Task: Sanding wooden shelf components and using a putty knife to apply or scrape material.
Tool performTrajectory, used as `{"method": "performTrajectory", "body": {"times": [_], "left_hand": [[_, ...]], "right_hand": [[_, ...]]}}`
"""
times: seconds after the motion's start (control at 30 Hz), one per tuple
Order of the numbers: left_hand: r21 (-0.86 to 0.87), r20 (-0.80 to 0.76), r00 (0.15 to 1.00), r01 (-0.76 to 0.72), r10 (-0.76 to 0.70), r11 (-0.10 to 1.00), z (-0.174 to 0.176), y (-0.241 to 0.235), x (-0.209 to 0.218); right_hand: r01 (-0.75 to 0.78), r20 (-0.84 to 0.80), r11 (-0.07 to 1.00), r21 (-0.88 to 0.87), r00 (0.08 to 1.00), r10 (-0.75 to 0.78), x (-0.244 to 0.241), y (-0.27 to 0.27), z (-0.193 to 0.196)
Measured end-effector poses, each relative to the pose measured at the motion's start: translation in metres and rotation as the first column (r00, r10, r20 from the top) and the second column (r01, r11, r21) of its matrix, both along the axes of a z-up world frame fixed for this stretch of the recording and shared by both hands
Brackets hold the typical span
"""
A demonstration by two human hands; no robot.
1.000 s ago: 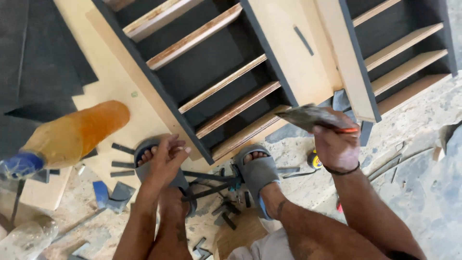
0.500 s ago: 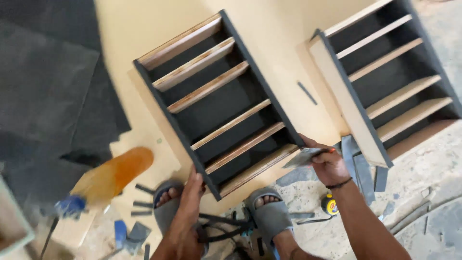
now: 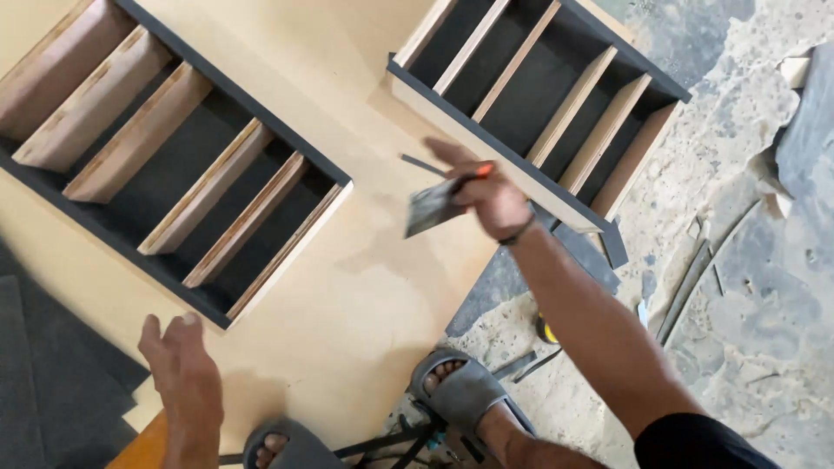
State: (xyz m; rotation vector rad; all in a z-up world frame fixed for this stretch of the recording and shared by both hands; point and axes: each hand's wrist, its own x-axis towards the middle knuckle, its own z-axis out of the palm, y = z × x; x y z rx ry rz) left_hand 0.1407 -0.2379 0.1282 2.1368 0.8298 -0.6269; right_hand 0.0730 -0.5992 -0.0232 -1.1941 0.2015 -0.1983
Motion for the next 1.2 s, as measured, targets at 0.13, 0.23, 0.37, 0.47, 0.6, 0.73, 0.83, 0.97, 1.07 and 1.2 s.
{"method": "performTrajectory", "body": {"times": [0.13,0.23,0.37,0.47,0.6,0.73,0.83,0.97,1.07,1.2], "left_hand": [[-0.189,0.52,0.667,0.698,-0.533,0.69,-0.129,0.051,-0.049],[-0.474,-0.322,0.575,0.59,-0.752,0.654,-0.055,-0.053,-0.062],[-0.697,-0.198,0.485,0.541,-0.852,0.47,-0.089,-0.158,-0.091],[-0.836,-0.135,0.627,0.344,-0.767,0.428,-0.132,-0.226,-0.123],[-0.949,-0.125,0.813,0.07,-0.568,0.308,-0.186,-0.295,-0.162],[-0.943,-0.27,0.839,-0.132,-0.472,0.306,-0.205,-0.323,-0.178],[-0.899,-0.381,0.852,-0.251,-0.359,0.359,-0.205,-0.318,-0.183],[-0.868,-0.258,0.925,-0.095,-0.28,0.488,-0.193,-0.281,-0.172],[-0.833,-0.216,0.953,-0.066,-0.211,0.55,-0.187,-0.231,-0.176],[-0.797,-0.091,0.966,0.076,-0.243,0.6,-0.194,-0.152,-0.194]], "right_hand": [[0.472,-0.38,0.874,0.115,0.834,-0.4,-0.064,-0.115,0.017],[0.867,-0.419,0.499,-0.016,0.447,-0.79,-0.108,-0.189,0.022],[0.724,-0.578,0.689,-0.042,0.545,-0.607,-0.17,-0.23,-0.009],[0.538,-0.647,0.841,-0.058,0.621,-0.442,-0.191,-0.24,-0.026],[0.327,-0.64,0.941,-0.086,0.706,-0.304,-0.202,-0.263,-0.028],[0.078,-0.658,0.977,-0.2,0.728,-0.193,-0.185,-0.215,0.006],[-0.128,-0.739,0.925,-0.359,0.643,-0.198,-0.178,-0.183,0.031],[-0.183,-0.652,0.97,-0.163,0.757,0.033,-0.183,-0.171,0.03],[-0.336,-0.525,0.942,-0.015,0.804,0.279,-0.184,-0.129,0.033],[-0.309,-0.656,0.897,0.315,0.612,0.441,-0.17,-0.063,0.069]]}}
